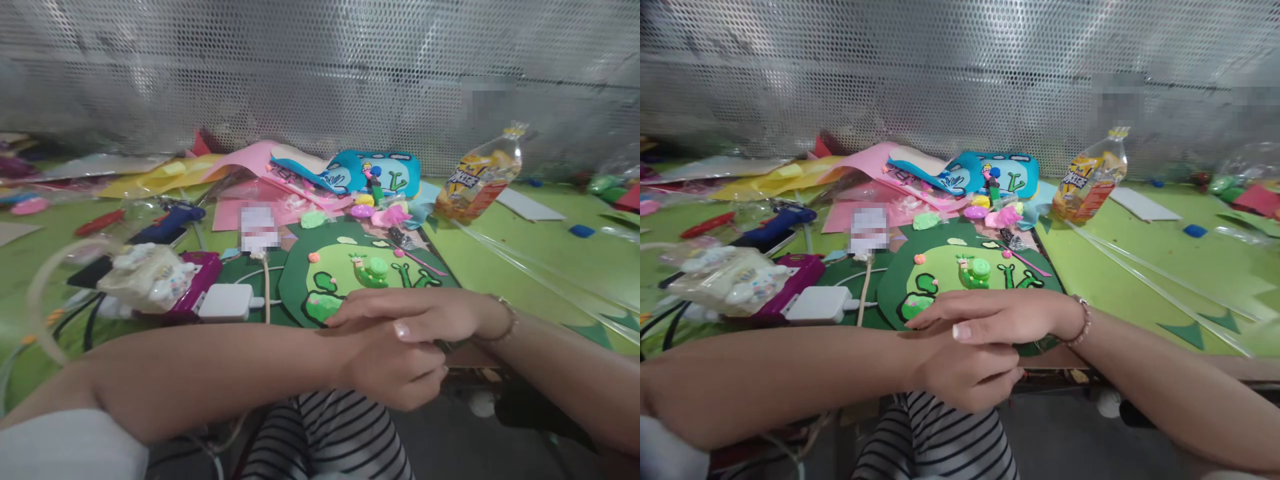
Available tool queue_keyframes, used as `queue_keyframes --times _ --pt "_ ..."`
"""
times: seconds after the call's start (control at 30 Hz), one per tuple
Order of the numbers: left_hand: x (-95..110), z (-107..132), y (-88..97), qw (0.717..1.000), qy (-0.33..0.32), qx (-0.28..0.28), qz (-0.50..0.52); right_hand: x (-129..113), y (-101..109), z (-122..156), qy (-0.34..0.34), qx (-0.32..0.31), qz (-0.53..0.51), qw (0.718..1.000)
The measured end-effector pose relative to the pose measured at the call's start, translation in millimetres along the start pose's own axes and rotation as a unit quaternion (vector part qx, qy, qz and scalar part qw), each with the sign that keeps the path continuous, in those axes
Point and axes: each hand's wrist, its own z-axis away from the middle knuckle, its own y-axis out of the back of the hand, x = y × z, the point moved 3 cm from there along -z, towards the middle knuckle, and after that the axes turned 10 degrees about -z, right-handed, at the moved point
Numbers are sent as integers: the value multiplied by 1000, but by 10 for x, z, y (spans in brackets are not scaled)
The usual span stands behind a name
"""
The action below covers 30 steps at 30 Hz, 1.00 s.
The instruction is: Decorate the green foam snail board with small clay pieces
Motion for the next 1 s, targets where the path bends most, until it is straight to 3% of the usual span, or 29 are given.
queue_keyframes --times 0.17,0.27,0.47,0.7,1.0 --pt "-21 3 -48 995 26 -93 -34 -42 -20 -5 38 -9 -14 999" --pt "-31 17 -62 992 37 -114 -41 -56 -24 -4 47 -15 -11 999" --pt "-40 23 -28 991 46 -120 -38 -68 -18 -6 39 -18 -6 999" --pt "12 -19 -3 996 -29 -79 -21 -69 -29 -13 41 -25 -1 999" --pt "17 -14 -8 997 -33 -52 -43 -81 -13 -18 46 -25 -1 999"
